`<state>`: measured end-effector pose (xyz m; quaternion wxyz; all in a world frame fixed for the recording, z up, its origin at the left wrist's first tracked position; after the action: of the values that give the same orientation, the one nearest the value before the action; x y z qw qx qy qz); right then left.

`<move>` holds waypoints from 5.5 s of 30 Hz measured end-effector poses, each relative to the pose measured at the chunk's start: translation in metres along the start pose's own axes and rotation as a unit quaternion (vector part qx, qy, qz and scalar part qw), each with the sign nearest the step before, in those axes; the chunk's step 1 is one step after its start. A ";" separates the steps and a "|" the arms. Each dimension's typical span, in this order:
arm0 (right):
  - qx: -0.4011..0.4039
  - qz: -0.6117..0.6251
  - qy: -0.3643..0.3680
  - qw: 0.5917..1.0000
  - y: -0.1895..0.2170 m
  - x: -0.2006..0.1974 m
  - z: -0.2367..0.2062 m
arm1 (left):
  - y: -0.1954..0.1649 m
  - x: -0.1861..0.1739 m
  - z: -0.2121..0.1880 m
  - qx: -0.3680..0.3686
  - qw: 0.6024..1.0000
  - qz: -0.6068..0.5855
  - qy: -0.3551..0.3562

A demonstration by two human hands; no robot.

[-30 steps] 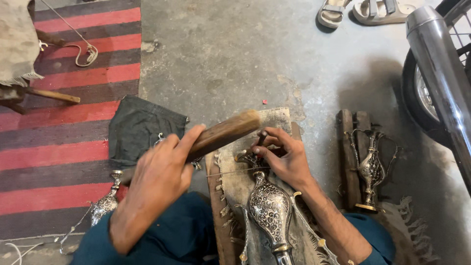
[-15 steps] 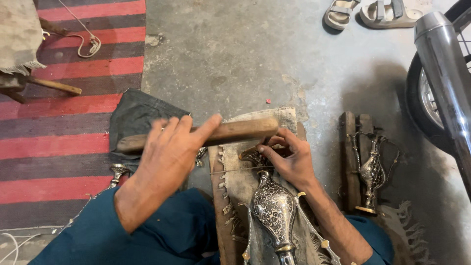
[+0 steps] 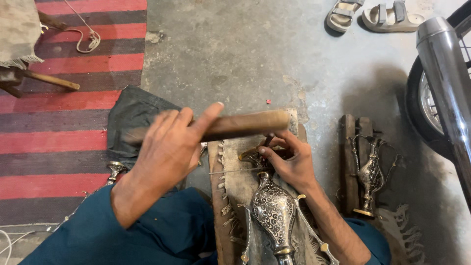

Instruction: The person sits on the floor with a wooden board on their lap holding an ornate metal vase. They hold a small punch against the vase's surface with one hand and strike it with a wooden mallet in the other, working the decorated areas, and occasionally reposition the vase and punch between strikes.

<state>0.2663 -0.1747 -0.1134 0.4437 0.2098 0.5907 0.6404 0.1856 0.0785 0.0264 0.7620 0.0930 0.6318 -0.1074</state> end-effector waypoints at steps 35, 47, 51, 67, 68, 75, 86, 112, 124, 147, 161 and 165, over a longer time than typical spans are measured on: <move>-0.008 0.022 0.000 1.000 -0.003 -0.005 0.000 | 0.008 0.007 0.013 -0.008 0.997 0.077 0.003; -0.011 0.033 -0.002 0.999 -0.005 -0.009 -0.003 | 0.007 0.013 0.015 -0.004 0.998 0.060 0.023; 0.013 0.054 -0.021 0.998 -0.008 -0.009 -0.004 | 0.010 0.010 0.016 -0.032 0.996 -0.049 0.066; 0.026 0.093 -0.021 0.995 -0.010 -0.008 -0.004 | -0.001 -0.010 0.032 0.007 0.994 -0.109 0.026; 0.012 0.086 -0.020 0.996 -0.009 -0.008 -0.004 | -0.001 -0.008 0.030 -0.016 0.972 -0.232 0.035; 0.050 0.219 -0.132 0.965 -0.006 -0.022 -0.001 | 0.020 0.005 0.002 -0.072 0.989 0.063 0.114; 0.021 0.092 0.093 0.991 0.017 -0.032 0.010 | -0.021 0.120 -0.192 -0.364 0.775 -0.496 0.144; -0.087 -0.299 0.421 0.852 0.063 0.018 0.044 | -0.105 0.113 -0.157 -0.328 0.856 -0.364 -0.167; -0.111 -0.285 0.429 0.850 0.072 0.016 0.044 | -0.101 0.110 -0.151 -0.280 0.904 -0.234 -0.222; -0.159 -0.253 0.385 0.873 0.069 0.012 0.034 | -0.090 0.115 -0.146 -0.316 0.917 -0.180 -0.161; -0.141 -0.259 0.384 0.875 0.064 0.012 0.036 | -0.085 0.126 -0.144 -0.327 0.914 -0.172 -0.165; -0.142 -0.266 0.381 0.874 0.063 0.012 0.036 | -0.086 0.129 -0.144 -0.334 0.914 -0.172 -0.152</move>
<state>0.2686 -0.1387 -0.0488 0.3633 -0.2810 0.6501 0.6053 0.0486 0.0299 -0.1272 0.8051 -0.2944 0.5139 -0.0321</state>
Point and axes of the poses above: each hand's wrist, its own z-axis towards the middle knuckle, its own x-axis out of the palm, y = z × x, the point moved 1 cm from there along z, towards the middle knuckle, and after that the axes turned 10 degrees about y, right-handed, at the moved point
